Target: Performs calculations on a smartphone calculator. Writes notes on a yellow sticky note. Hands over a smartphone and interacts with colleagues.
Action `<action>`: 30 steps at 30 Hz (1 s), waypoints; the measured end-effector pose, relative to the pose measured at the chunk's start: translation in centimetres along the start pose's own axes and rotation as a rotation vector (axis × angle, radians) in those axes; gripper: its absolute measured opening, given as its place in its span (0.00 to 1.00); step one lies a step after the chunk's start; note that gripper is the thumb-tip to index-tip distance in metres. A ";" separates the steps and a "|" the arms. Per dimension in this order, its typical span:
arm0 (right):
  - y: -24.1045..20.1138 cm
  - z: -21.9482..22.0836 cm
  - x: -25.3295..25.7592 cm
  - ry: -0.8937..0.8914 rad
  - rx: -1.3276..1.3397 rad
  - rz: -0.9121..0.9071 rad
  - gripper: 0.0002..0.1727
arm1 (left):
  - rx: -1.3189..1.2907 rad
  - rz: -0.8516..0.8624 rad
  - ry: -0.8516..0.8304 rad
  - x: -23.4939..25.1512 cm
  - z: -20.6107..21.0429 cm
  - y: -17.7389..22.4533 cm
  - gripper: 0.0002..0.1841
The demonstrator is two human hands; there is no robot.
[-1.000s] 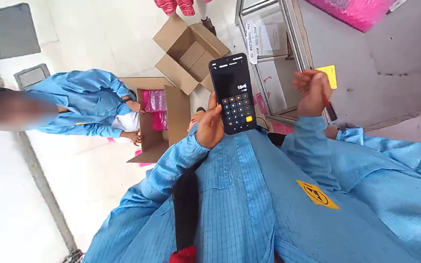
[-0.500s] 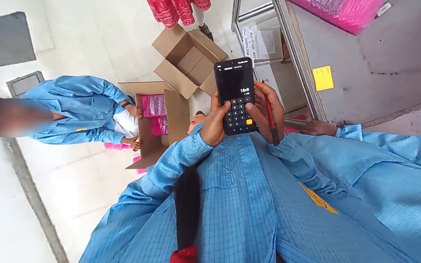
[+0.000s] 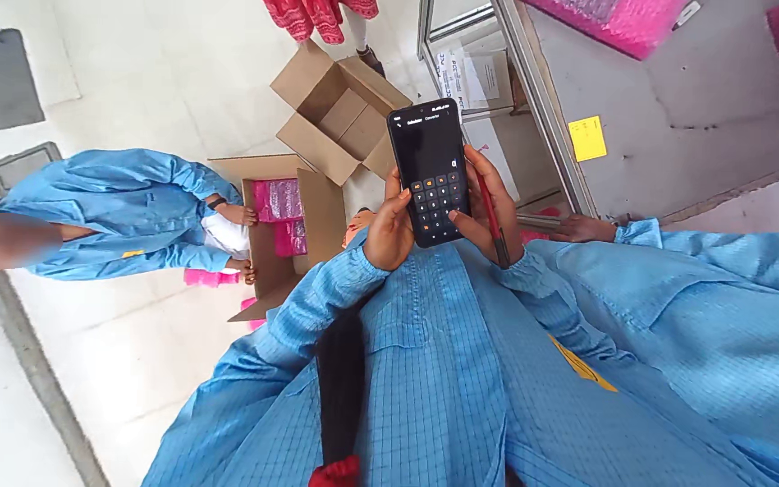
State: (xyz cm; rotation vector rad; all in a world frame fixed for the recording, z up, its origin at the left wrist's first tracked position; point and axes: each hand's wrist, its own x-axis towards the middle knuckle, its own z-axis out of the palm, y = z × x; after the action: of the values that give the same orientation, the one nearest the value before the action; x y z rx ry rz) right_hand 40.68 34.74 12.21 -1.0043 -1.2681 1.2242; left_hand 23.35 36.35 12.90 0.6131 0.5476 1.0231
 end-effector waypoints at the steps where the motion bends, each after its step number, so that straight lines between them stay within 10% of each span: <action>1: 0.1 0.1 -0.1 0.001 -0.013 -0.007 0.48 | -0.007 -0.001 0.000 0.0 0.0 0.0 0.22; 30: 0.1 0.3 -0.6 0.185 -0.011 -0.017 0.40 | -0.143 -0.023 -0.190 0.6 -0.5 -0.4 0.24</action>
State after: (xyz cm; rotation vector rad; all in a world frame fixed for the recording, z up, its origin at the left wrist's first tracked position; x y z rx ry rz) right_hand 40.38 34.12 12.07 -1.0859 -1.1379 1.0859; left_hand 23.50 36.80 12.24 0.5688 0.3106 0.9618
